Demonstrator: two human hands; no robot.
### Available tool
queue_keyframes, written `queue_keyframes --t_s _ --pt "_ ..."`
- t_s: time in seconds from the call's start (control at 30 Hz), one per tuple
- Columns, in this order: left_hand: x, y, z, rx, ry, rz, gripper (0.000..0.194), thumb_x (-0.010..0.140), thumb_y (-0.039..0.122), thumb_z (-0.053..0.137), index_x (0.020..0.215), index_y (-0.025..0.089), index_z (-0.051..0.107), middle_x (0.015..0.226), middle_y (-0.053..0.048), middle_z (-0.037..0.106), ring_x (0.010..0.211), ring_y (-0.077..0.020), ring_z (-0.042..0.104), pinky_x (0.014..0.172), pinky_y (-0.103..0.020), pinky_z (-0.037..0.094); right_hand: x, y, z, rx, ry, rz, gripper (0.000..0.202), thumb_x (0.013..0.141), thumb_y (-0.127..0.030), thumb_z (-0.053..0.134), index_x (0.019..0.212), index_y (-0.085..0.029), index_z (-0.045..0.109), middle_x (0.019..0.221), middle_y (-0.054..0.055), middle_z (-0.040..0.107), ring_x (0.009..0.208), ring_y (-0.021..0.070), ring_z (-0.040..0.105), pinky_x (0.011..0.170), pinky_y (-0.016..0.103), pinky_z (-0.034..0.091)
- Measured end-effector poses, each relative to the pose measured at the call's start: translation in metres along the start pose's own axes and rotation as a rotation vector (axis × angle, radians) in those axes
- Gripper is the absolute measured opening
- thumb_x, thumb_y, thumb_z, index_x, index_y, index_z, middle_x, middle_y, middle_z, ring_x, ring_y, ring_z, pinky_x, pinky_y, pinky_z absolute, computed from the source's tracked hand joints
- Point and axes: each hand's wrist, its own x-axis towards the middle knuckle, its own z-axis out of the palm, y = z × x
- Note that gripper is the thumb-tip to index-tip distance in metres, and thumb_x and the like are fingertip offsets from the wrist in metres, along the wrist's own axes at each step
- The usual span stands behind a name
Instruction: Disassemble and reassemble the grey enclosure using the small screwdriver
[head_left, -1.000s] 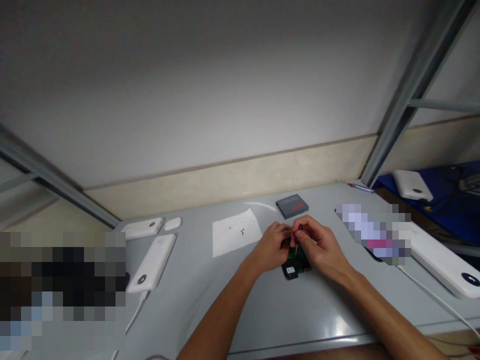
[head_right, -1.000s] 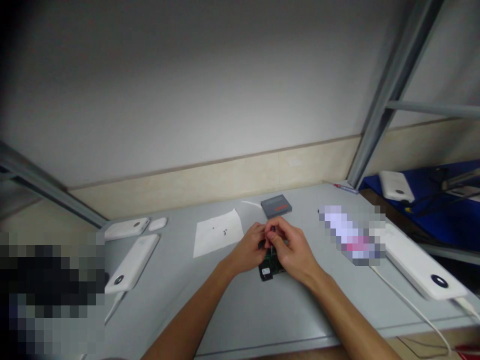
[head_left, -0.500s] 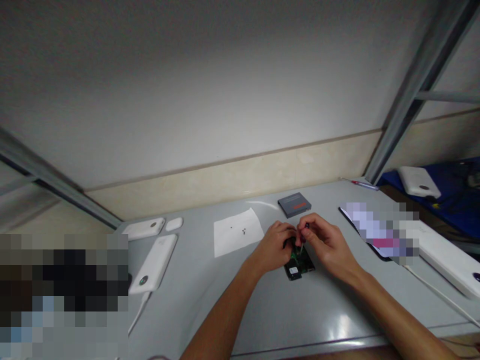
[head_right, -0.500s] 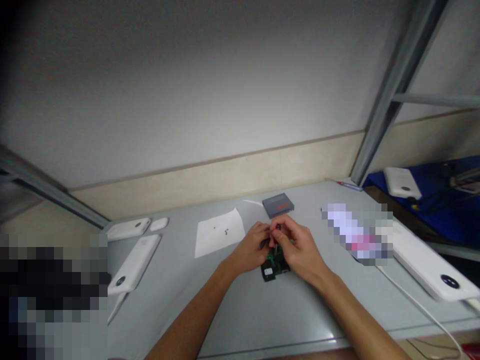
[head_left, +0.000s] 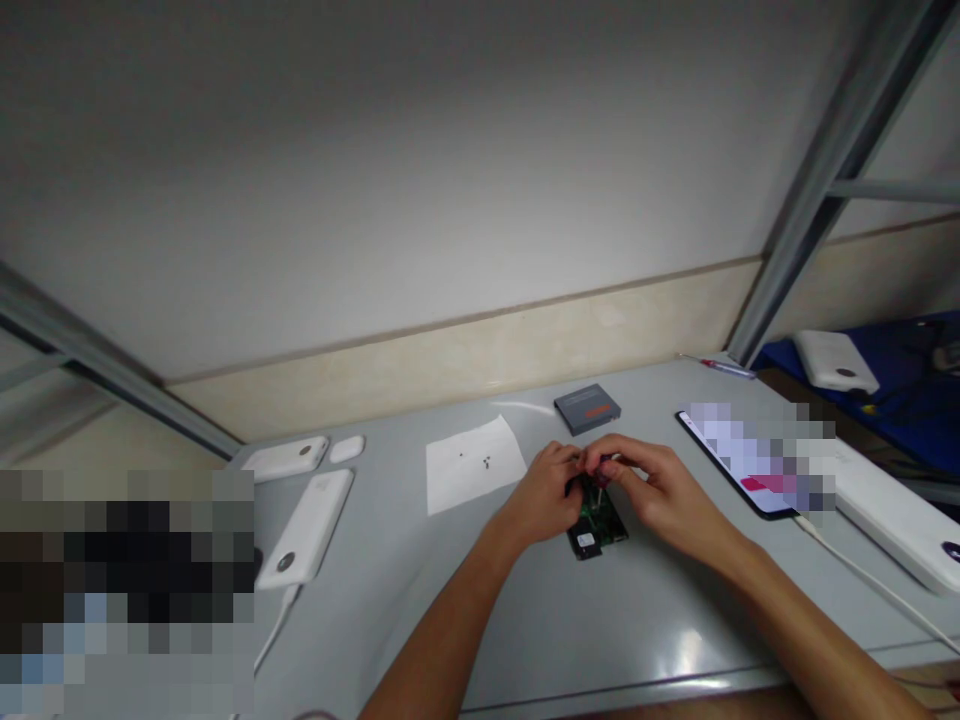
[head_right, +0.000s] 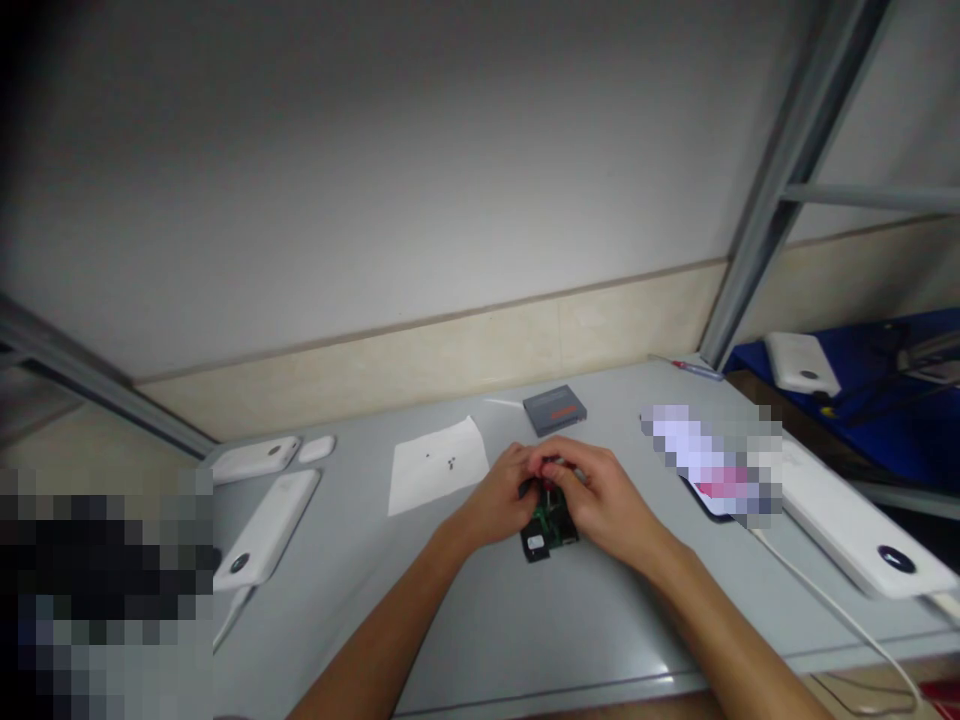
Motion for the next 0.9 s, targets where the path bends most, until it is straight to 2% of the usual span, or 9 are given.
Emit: queue_keyframes --t_s 0.13,0.27,0.37,0.47,0.57,0.7,0.8,0.9 --pt "-0.001 0.002 -0.002 0.008 0.000 0.026 0.035 0.081 0.000 0.050 0.104 0.020 0.067 0.110 -0.007 0.071 0.104 -0.0245 0.060 0.096 -0.040 0.048 -0.003 0.002 -0.005 -0.083 0.024 -0.049 0.018 0.099 -0.020 0.054 0.091 -0.023 0.070 0.088 0.003 0.072 0.083 0.0195 0.067 0.078 0.030 0.052" --pt "-0.003 0.014 -0.013 0.064 0.068 0.081 0.037 0.080 0.003 0.055 0.110 0.019 0.067 0.120 -0.011 0.068 0.113 -0.0287 0.057 0.101 -0.046 0.044 -0.006 0.003 -0.005 -0.153 0.029 -0.087 0.016 0.099 -0.023 0.058 0.103 -0.025 0.074 0.100 0.006 0.075 0.094 0.0223 0.070 0.084 0.033 0.054" --pt "-0.003 0.023 -0.024 -0.092 0.093 0.084 0.026 0.085 0.010 0.059 0.108 0.020 0.066 0.118 -0.011 0.068 0.113 -0.0285 0.057 0.103 -0.046 0.044 -0.007 0.001 -0.004 -0.161 -0.012 -0.050 0.019 0.100 -0.022 0.058 0.109 -0.026 0.074 0.107 0.006 0.076 0.099 0.0232 0.070 0.088 0.035 0.053" --pt "-0.001 0.026 -0.031 -0.316 0.021 0.053 0.010 0.091 0.025 0.066 0.099 0.020 0.068 0.107 -0.009 0.070 0.107 -0.0268 0.059 0.100 -0.043 0.047 -0.007 -0.005 -0.003 -0.135 -0.053 -0.008 0.021 0.100 -0.020 0.054 0.104 -0.025 0.074 0.104 0.007 0.075 0.099 0.0229 0.069 0.089 0.036 0.052" --pt "0.000 0.024 -0.031 -0.443 -0.034 0.011 0.019 0.091 0.037 0.072 0.092 0.019 0.073 0.102 -0.008 0.069 0.107 -0.0264 0.060 0.098 -0.040 0.048 -0.007 -0.011 -0.004 -0.095 -0.066 -0.010 0.021 0.101 -0.022 0.053 0.102 -0.024 0.074 0.103 0.008 0.072 0.102 0.0233 0.067 0.093 0.038 0.051" --pt "0.001 0.021 -0.025 -0.471 0.001 -0.078 0.021 0.087 0.043 0.078 0.089 0.022 0.079 0.100 -0.006 0.069 0.105 -0.0251 0.062 0.098 -0.038 0.048 -0.007 -0.015 -0.003 -0.086 -0.003 -0.053 0.020 0.101 -0.028 0.057 0.103 -0.026 0.077 0.114 0.009 0.068 0.116 0.0254 0.060 0.105 0.043 0.044" --pt "0.003 0.022 -0.024 -0.482 0.025 -0.126 0.022 0.080 0.043 0.085 0.085 0.022 0.080 0.093 -0.005 0.069 0.097 -0.0234 0.063 0.092 -0.036 0.050 -0.007 -0.013 0.000 -0.037 0.047 -0.028 0.021 0.100 -0.028 0.057 0.098 -0.026 0.078 0.102 0.007 0.069 0.104 0.0238 0.064 0.096 0.039 0.048" --pt "0.003 0.022 -0.025 -0.523 0.033 -0.138 0.027 0.073 0.043 0.091 0.082 0.020 0.079 0.095 -0.004 0.069 0.095 -0.0231 0.064 0.091 -0.035 0.051 -0.007 -0.010 0.004 0.045 0.047 0.044 0.021 0.101 -0.026 0.054 0.102 -0.025 0.075 0.098 0.005 0.072 0.099 0.0227 0.066 0.093 0.038 0.049"
